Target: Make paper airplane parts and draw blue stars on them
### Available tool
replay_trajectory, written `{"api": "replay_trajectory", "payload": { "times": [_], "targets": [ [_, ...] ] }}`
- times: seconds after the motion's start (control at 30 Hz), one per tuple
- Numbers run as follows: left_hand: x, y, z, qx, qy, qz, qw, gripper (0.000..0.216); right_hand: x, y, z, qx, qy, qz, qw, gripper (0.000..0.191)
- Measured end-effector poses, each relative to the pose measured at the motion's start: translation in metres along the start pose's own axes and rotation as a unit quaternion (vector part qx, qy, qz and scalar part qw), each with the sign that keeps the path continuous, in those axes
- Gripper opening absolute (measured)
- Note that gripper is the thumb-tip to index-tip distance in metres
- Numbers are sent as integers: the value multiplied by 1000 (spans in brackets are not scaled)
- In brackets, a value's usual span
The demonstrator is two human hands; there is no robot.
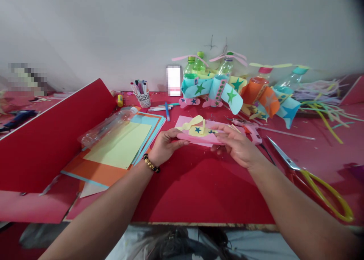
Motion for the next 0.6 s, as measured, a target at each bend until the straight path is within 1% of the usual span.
{"api": "replay_trajectory", "payload": {
  "times": [0.03, 0.1, 0.17, 0.27, 0.33, 0.4, 0.47, 0.6],
  "targets": [
    [-2, -1, 0, 6, -28, -18, 999, 18, 0, -1, 1, 9, -10, 7, 1000, 42],
    [-7, -1, 1, 11, -86, -53, 995, 22, -1, -3, 2, 13, -29, 7, 999, 45],
    [-10, 0, 1, 11, -125, -79, 989, 24, -1, -2, 2, 4, -41, -33, 999, 47],
    [-11, 3, 0, -9, -151, -116, 982, 26, 1, -1, 2, -7, -48, -122, 991, 31],
    [-11, 6, -1, -35, -155, -136, 978, 30, 3, 0, 2, -12, -47, -156, 987, 30],
    [-11, 9, -2, -53, -158, -142, 976, 34, 6, 1, 2, -14, -40, -162, 986, 29],
    [-12, 10, -2, -51, -161, -122, 978, 35, 10, 1, 3, -24, -16, -154, 988, 27],
    [-9, -1, 0, -21, -187, -1, 982, 41, 21, 3, 1, -68, 61, -161, 983, 22]
  ]
}}
Point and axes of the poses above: each hand's wrist, its own z-axis towards the middle knuckle, its own y-axis out of the palm, x = y × z, the point moved 4 cm from there along z, towards the middle knuckle, and after that the axes turned 8 degrees about -y, right-handed, at the moved point
